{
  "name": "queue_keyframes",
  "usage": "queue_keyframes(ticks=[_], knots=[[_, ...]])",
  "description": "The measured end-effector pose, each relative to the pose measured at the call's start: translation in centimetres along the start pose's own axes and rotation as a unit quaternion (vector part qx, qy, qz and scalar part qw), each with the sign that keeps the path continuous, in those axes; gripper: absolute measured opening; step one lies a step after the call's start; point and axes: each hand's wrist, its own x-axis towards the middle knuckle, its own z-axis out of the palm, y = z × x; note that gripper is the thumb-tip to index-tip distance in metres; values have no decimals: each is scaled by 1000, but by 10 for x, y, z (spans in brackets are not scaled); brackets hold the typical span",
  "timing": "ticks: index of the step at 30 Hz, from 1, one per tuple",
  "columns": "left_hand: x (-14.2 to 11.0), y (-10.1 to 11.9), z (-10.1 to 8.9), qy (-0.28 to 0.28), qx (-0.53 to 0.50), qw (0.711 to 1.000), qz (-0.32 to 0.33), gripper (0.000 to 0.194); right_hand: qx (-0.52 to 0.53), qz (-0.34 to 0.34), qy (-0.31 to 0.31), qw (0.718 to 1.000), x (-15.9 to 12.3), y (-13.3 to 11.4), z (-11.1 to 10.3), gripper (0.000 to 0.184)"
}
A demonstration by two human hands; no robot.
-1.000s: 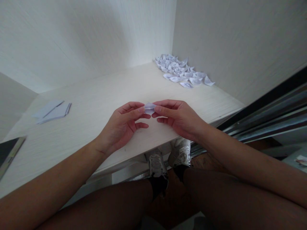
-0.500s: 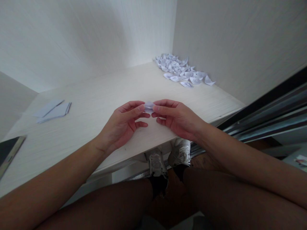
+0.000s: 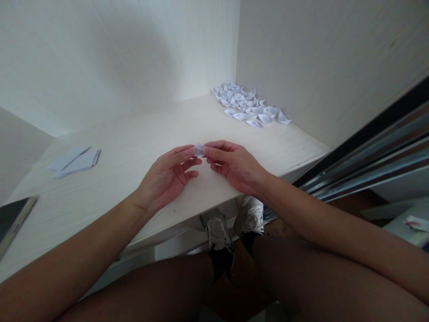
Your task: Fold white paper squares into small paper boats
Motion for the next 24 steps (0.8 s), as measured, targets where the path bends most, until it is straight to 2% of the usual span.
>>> queue_keyframes(ticks=[7,16,24], knots=[[3,2,-1,5,-52,999,-15,23,7,-13,-19,1000,6,1,1,32],[6,3,-13,-57,-66,996,-32,14,-48,-24,-28,998,6,0,6,34],[10,5,-20,-92,-59,994,-31,15,-96,7,-20,995,1,-13,12,27]])
